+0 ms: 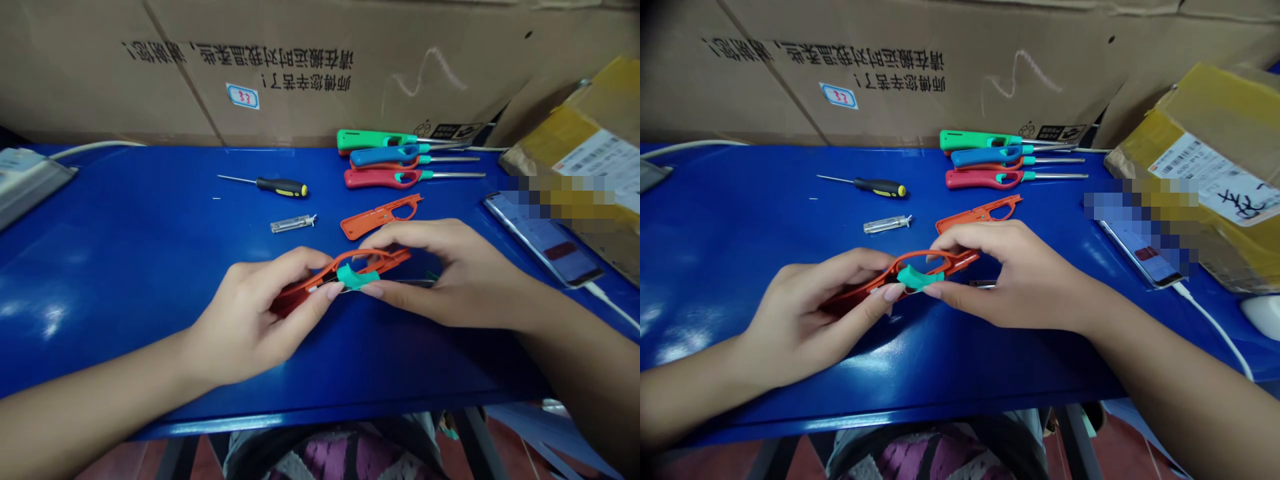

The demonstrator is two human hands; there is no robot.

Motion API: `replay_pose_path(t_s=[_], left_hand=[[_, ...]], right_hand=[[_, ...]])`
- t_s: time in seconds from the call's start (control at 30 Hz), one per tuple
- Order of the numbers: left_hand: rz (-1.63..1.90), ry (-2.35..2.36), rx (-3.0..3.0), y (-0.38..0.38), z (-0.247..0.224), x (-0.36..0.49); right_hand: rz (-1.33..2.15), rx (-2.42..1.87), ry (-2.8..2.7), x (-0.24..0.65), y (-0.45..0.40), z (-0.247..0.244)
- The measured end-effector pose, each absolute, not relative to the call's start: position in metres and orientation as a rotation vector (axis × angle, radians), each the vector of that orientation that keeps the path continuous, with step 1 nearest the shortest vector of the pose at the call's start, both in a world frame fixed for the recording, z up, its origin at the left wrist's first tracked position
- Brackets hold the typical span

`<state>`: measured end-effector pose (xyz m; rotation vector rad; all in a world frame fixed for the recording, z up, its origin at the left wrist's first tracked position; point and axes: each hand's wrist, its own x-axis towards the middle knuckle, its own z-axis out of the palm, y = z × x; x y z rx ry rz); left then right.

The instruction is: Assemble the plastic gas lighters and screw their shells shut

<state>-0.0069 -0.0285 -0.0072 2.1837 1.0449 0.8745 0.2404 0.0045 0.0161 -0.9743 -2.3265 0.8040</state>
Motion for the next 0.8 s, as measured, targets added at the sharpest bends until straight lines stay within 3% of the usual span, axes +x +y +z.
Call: replay_pose_path(t_s=[0.8], left_hand=[[0.93,1.01,2.395,-0.0267,-0.0081,-0.0061]], right_hand=[[0.789,-0.991,-2.28,0.2361,0.0035,0.0172]])
